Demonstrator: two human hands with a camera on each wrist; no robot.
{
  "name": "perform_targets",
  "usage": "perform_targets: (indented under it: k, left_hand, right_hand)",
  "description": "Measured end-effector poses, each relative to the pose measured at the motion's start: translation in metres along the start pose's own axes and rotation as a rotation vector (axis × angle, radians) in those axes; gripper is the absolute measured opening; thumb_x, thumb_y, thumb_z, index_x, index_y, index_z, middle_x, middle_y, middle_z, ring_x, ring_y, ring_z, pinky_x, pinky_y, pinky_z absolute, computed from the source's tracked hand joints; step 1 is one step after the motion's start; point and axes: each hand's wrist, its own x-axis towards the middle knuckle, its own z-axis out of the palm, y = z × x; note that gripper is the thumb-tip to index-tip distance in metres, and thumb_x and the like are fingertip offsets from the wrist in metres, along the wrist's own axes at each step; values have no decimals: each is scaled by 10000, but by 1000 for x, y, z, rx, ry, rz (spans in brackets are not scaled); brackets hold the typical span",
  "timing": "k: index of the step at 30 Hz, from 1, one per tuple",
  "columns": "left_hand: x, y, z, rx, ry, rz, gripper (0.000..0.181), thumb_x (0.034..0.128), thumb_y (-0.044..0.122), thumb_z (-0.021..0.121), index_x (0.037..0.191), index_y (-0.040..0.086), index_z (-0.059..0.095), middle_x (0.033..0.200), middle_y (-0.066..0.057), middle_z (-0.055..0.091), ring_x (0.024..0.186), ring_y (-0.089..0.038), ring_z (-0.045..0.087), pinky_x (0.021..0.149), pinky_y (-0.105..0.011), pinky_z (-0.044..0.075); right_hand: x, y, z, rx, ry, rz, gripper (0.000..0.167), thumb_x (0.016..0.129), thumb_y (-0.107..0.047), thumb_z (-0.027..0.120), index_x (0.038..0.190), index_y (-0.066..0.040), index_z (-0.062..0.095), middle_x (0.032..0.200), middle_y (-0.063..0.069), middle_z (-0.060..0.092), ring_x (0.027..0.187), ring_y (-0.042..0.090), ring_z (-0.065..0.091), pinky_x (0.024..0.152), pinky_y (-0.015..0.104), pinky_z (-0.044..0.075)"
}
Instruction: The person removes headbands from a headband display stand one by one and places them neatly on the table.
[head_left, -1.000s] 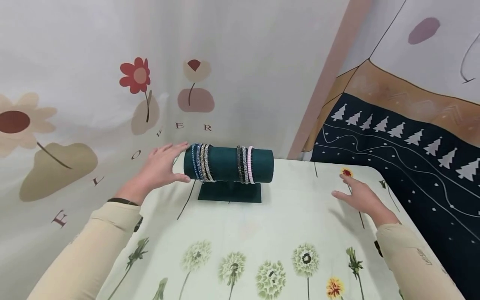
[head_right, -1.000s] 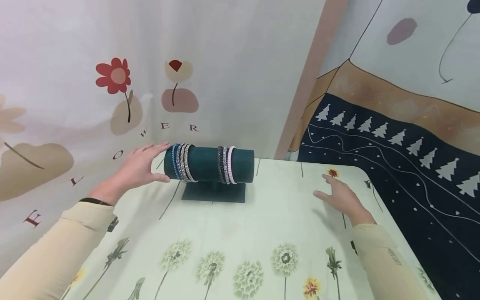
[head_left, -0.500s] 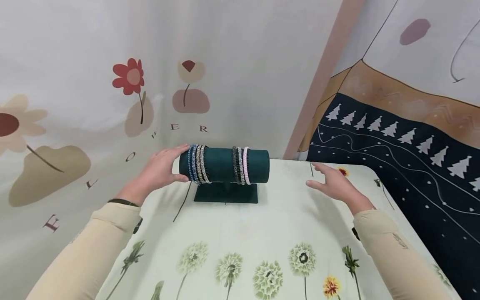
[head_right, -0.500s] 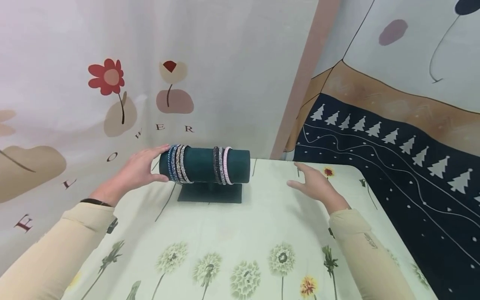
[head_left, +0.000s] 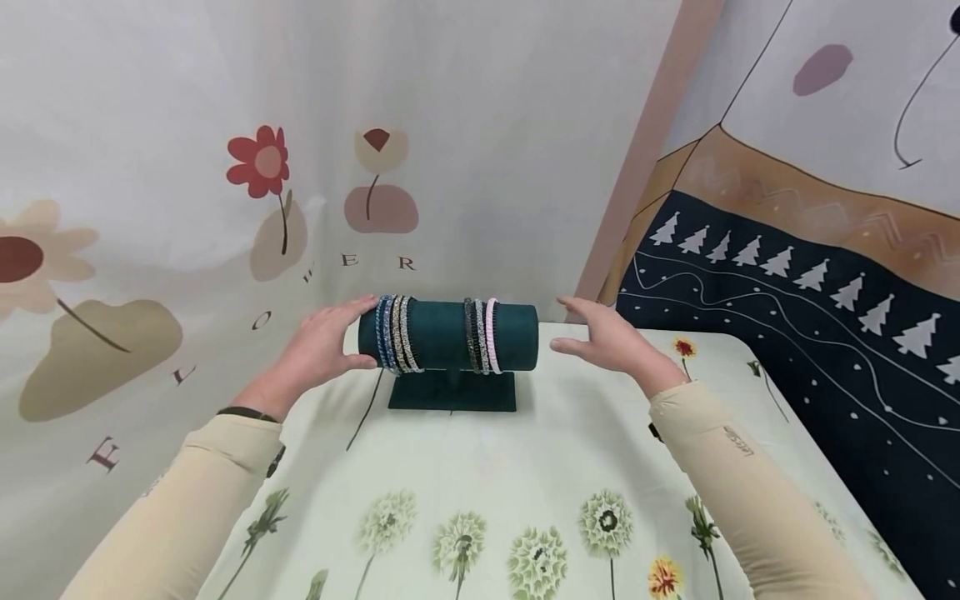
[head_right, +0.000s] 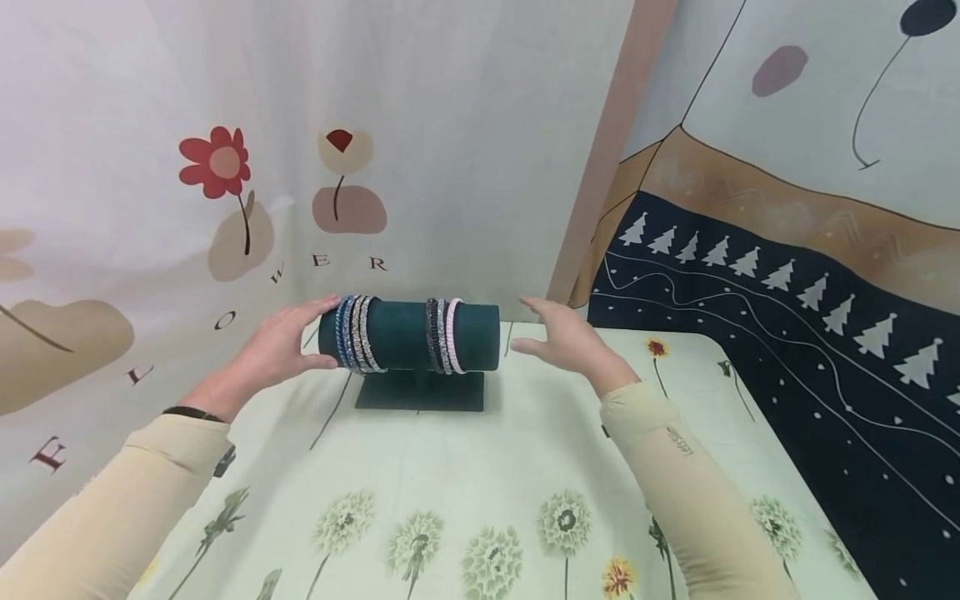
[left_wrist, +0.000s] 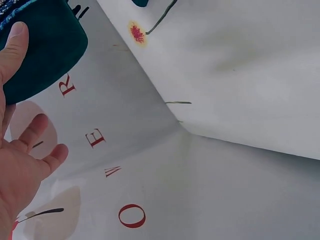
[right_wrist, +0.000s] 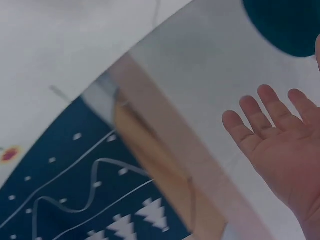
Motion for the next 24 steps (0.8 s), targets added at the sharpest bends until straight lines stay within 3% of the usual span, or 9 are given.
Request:
perform_targets:
  k: [6, 12, 16, 24]
  left_hand:
    - [-1, 0, 0, 3, -4, -22, 1031, 862, 264, 920, 1693, 142, 321, 1757, -141, 327, 1541, -522, 355, 1220, -770, 247]
    - [-1, 2, 2, 6, -16, -27, 1038, 870, 272, 914, 1702, 162, 305, 1774, -112, 293, 1566, -515, 325, 1240, -757, 230]
    - [-2, 2, 2, 11, -7, -26, 1033, 868, 269, 916, 1699, 156, 313, 1772, -111, 300, 1562, -512, 335, 1236, -757, 243]
    - [-3, 1, 3, 8, -2, -32, 1025, 871, 268, 913, 1698, 159, 318, 1773, -105, 301, 1566, -503, 338, 1239, -753, 246]
  right_hand:
    - [17, -35, 10, -67, 9, -107, 863, 956, -516, 782, 1673, -250, 382, 1724, 122, 389, 1592, 408, 315, 1234, 690, 352]
    - [30, -56, 23, -183, 14, -202, 902, 901, -584, 812, 1657, -299, 410, 1745, 142, 329, 1637, 438, 193, 1259, 699, 302]
    - [35, -61, 30, -218, 13, -199, 948, 862, -622, 829, 1657, -320, 409, 1767, 135, 279, 1661, 457, 102, 1268, 723, 252]
    - [42, -64, 37, -258, 0, -182, 1112, 768, -674, 881, 1680, -331, 346, 1777, 140, 237, 1654, 495, 67, 1289, 724, 188]
